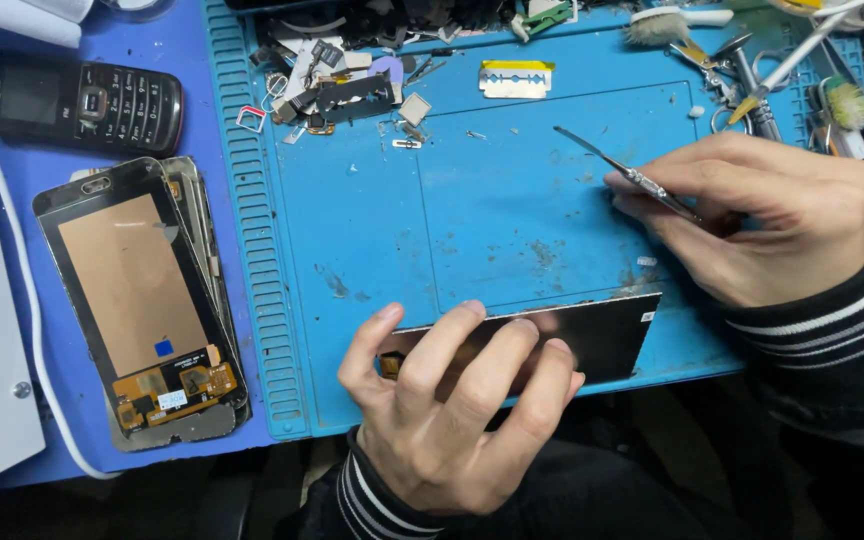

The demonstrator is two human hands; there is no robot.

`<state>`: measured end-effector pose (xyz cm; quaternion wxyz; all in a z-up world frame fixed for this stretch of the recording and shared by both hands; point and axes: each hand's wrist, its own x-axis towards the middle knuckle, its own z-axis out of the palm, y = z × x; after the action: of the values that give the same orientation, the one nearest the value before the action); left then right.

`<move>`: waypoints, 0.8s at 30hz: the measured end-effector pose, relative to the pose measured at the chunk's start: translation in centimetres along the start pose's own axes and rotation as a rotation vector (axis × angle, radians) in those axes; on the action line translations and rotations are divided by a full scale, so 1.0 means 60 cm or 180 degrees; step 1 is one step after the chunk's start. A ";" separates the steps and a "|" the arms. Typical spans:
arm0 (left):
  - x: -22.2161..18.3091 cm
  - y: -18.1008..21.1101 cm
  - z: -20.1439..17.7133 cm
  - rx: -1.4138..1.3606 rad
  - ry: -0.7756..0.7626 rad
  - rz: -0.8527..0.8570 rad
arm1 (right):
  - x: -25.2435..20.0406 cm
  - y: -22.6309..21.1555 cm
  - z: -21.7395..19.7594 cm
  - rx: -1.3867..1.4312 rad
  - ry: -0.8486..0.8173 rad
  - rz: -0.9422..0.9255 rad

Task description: Cleaning and scraping the edges of a mobile phone screen panel using a metal tool and cloth.

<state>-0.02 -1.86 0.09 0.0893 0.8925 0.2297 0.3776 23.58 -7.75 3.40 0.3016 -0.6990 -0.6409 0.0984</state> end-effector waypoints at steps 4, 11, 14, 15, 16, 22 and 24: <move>0.001 -0.002 0.002 -0.0040 -0.0022 0.0015 | -0.005 -0.007 -0.009 0.0114 -0.0168 0.0250; 0.003 -0.001 0.004 -0.0077 -0.0048 -0.0026 | -0.035 0.006 -0.036 0.0498 -0.0339 0.0893; 0.003 -0.001 0.004 -0.0085 -0.0044 -0.0020 | -0.022 -0.018 -0.030 0.0995 -0.0653 0.0697; 0.004 0.000 0.004 -0.0080 -0.0037 -0.0012 | -0.018 -0.018 -0.028 0.0995 -0.0644 0.0688; 0.004 0.000 0.004 -0.0102 -0.0048 0.0000 | -0.014 -0.020 -0.025 0.1043 -0.0758 0.0740; -0.001 0.001 0.003 -0.0041 0.0125 0.0074 | 0.005 0.018 -0.020 0.1547 -0.1542 0.1145; -0.003 0.000 0.004 -0.0049 0.0184 0.0106 | 0.008 0.027 -0.020 0.1851 -0.1751 0.1259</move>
<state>0.06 -1.97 -0.21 0.0832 0.8842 0.2144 0.4065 25.64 -7.66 3.63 0.2793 -0.6421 -0.4969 0.5126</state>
